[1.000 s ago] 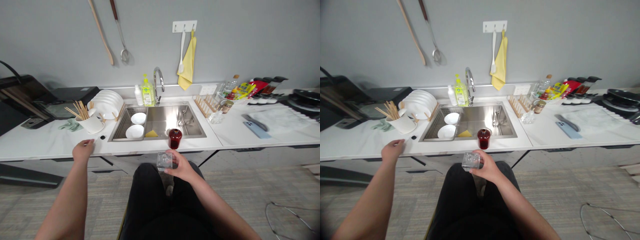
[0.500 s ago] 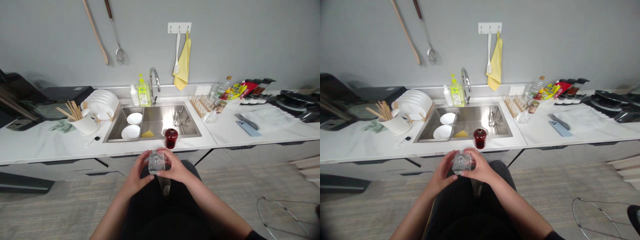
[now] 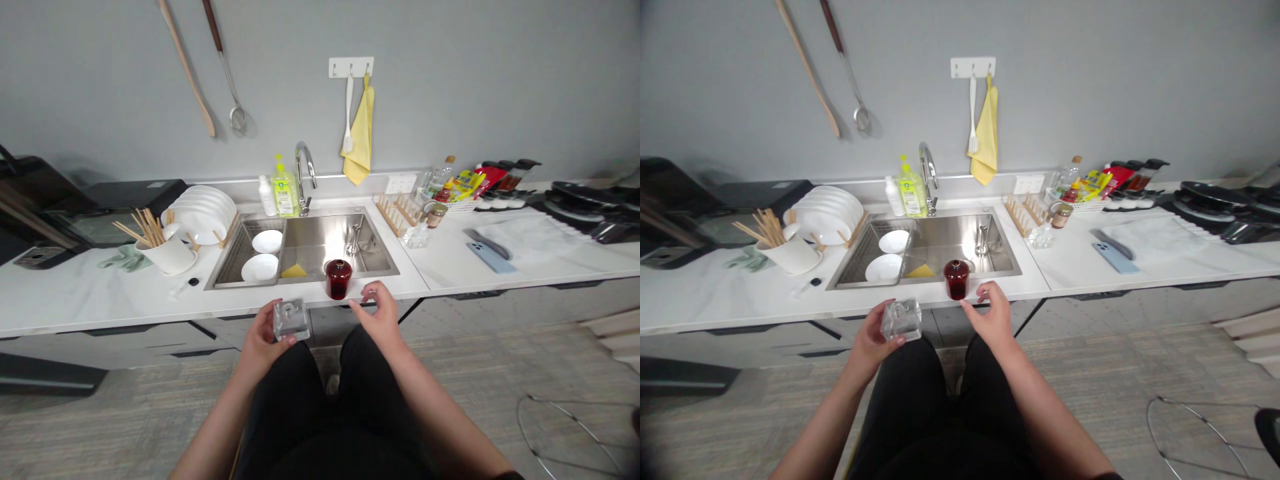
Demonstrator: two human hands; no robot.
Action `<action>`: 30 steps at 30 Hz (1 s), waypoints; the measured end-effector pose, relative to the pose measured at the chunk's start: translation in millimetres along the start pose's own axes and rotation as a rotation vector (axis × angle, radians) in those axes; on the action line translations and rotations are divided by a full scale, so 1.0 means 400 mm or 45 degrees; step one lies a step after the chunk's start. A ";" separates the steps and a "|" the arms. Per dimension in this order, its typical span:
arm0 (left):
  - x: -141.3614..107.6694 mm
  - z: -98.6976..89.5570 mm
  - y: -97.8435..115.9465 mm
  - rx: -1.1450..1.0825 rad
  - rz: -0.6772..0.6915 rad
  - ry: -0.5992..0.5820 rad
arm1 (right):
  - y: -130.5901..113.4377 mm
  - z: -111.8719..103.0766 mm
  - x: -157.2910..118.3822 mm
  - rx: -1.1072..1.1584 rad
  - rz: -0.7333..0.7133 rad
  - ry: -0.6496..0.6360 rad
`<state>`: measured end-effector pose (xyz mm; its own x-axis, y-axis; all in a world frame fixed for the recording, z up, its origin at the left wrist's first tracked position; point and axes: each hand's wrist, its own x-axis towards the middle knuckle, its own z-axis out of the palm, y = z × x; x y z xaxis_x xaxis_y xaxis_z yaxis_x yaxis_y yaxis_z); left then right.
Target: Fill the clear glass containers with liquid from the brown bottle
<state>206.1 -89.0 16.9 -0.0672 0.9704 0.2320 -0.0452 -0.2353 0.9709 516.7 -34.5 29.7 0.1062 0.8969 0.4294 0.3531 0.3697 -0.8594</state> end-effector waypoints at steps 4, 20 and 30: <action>0.034 -0.033 0.017 0.024 -0.025 0.130 | 0.062 0.021 0.077 -0.011 -0.037 -0.153; 0.377 -0.022 -0.010 -0.097 0.011 -0.013 | 0.115 0.031 0.421 -0.007 0.006 -0.317; 0.694 0.061 -0.172 -0.125 -0.026 -0.052 | 0.292 0.222 0.530 0.145 0.228 -0.423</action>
<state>214.7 198.0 15.8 -0.0244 0.9760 0.2164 -0.1433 -0.2176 0.9655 498.1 220.3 -4.5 -0.1560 0.9726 0.1725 0.2492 0.2078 -0.9459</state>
